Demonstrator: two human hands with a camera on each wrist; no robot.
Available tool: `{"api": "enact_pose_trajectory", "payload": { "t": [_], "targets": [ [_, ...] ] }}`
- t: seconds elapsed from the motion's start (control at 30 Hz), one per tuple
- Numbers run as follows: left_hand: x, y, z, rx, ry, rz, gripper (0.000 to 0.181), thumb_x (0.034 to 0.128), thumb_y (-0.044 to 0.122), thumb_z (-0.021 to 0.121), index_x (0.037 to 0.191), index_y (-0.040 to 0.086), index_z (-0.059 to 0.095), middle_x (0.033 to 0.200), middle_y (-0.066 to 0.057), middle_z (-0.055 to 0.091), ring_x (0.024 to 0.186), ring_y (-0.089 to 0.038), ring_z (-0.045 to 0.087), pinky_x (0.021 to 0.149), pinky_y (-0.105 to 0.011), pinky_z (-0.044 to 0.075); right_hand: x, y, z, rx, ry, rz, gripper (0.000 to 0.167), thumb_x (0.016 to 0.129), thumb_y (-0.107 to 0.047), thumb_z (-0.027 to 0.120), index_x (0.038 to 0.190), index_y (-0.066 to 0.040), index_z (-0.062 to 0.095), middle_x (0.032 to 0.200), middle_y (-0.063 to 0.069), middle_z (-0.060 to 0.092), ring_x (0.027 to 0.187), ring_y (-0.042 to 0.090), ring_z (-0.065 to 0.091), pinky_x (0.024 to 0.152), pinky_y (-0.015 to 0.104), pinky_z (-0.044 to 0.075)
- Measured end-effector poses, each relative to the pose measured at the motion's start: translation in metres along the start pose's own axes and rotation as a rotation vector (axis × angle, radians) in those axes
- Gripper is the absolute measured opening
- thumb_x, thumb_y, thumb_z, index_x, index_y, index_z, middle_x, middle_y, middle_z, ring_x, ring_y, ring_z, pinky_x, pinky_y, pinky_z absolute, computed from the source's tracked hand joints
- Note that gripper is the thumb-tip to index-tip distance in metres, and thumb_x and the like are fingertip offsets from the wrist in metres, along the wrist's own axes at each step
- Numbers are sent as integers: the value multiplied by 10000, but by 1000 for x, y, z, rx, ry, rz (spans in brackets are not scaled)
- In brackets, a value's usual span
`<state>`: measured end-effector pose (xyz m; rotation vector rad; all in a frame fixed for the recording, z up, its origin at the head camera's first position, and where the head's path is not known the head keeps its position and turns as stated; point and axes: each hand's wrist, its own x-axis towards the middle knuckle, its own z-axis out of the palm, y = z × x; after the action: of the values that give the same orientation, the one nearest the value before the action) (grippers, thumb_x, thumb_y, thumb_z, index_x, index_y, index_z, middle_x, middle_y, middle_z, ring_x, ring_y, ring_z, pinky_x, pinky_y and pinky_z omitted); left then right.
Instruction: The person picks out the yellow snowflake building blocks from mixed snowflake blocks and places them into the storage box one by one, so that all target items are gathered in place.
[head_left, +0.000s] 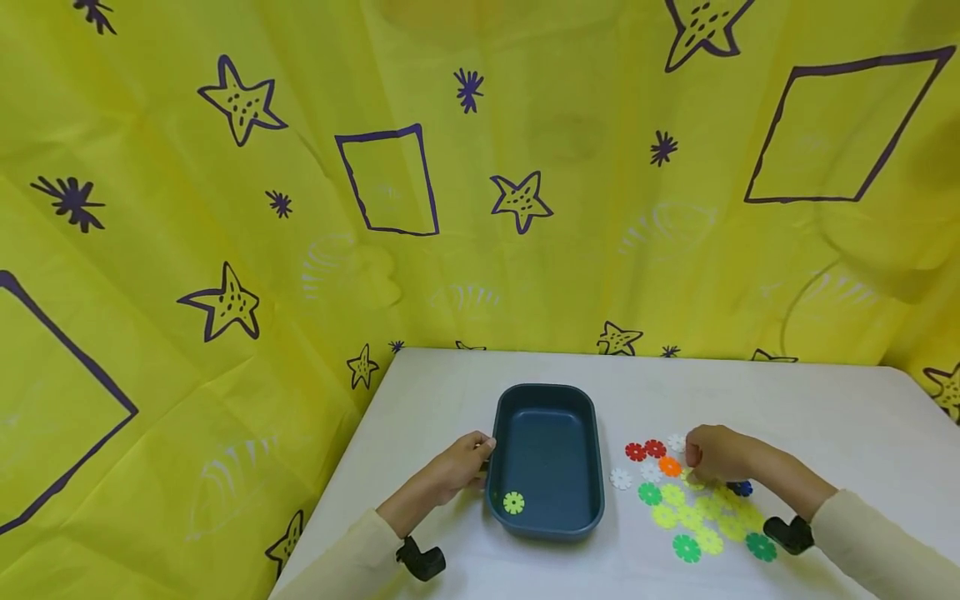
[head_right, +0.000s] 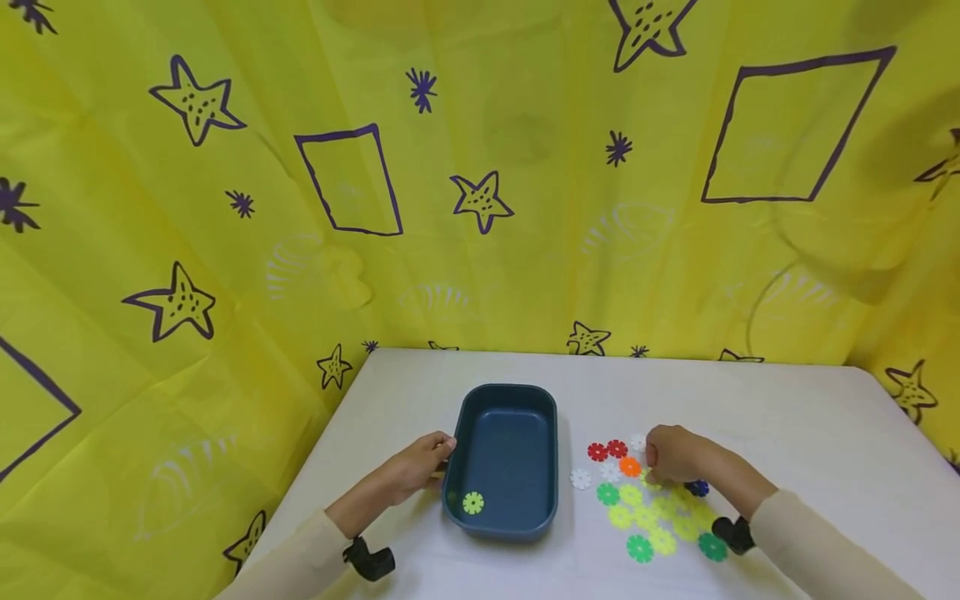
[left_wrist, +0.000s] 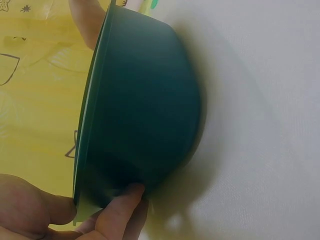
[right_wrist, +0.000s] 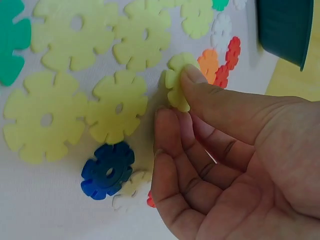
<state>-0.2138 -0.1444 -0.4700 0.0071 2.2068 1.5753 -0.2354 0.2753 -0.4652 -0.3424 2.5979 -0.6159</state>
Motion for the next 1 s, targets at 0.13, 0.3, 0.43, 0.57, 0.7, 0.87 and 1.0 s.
{"api": "enact_pose_trajectory", "payload": {
  "t": [0.13,0.3,0.43,0.57,0.7,0.87,1.0],
  "targets": [
    [-1,0,0,-3,-2,1,305,1152,210,453,1285,-45,554,1271,-197,622,1196,-356,625,1014,-530,561,2,3,-3,7,-6,-6,202,930,-105,805,891,-64,611,817,51,545,770,208,530,700,336,482],
    [1,-2,0,-2,-3,-6,293,1152,201,450,1279,-41,556,1273,-196,619,1203,-354,624,1029,-536,552,5,5,-7,23,-36,-13,186,952,-91,779,864,-68,617,785,52,553,734,194,542,685,325,482],
    [2,-2,0,-4,-7,-1,297,1151,209,456,1276,-41,557,1266,-198,619,1197,-354,626,1023,-532,556,8,9,-8,65,-70,-40,149,967,-72,752,878,-68,632,787,46,551,728,189,542,675,308,470],
    [3,-3,0,-7,-11,-3,297,1153,214,448,1273,-35,557,1256,-186,618,1191,-342,626,1020,-519,560,10,13,-10,108,-111,-44,119,971,-39,731,893,-60,643,773,44,549,709,187,535,657,276,444],
    [3,-3,0,-11,-11,-3,294,1158,208,431,1270,-34,556,1247,-179,618,1181,-328,626,1011,-506,566,12,13,-10,145,-141,-15,103,970,-24,724,911,-53,645,762,53,547,697,189,534,657,268,442],
    [2,-2,0,-15,-16,13,296,1155,208,445,1265,-46,550,1237,-186,621,1169,-329,633,997,-510,571,13,12,-14,159,-184,-6,89,977,-13,704,917,-39,644,761,59,552,694,193,537,670,277,453],
    [1,-1,-2,-17,-14,12,303,1153,208,449,1279,-50,546,1251,-197,621,1171,-337,635,996,-516,572,14,6,-20,136,-215,-16,106,981,-4,689,890,-34,643,740,52,553,685,183,532,677,285,445]
  ]
}}
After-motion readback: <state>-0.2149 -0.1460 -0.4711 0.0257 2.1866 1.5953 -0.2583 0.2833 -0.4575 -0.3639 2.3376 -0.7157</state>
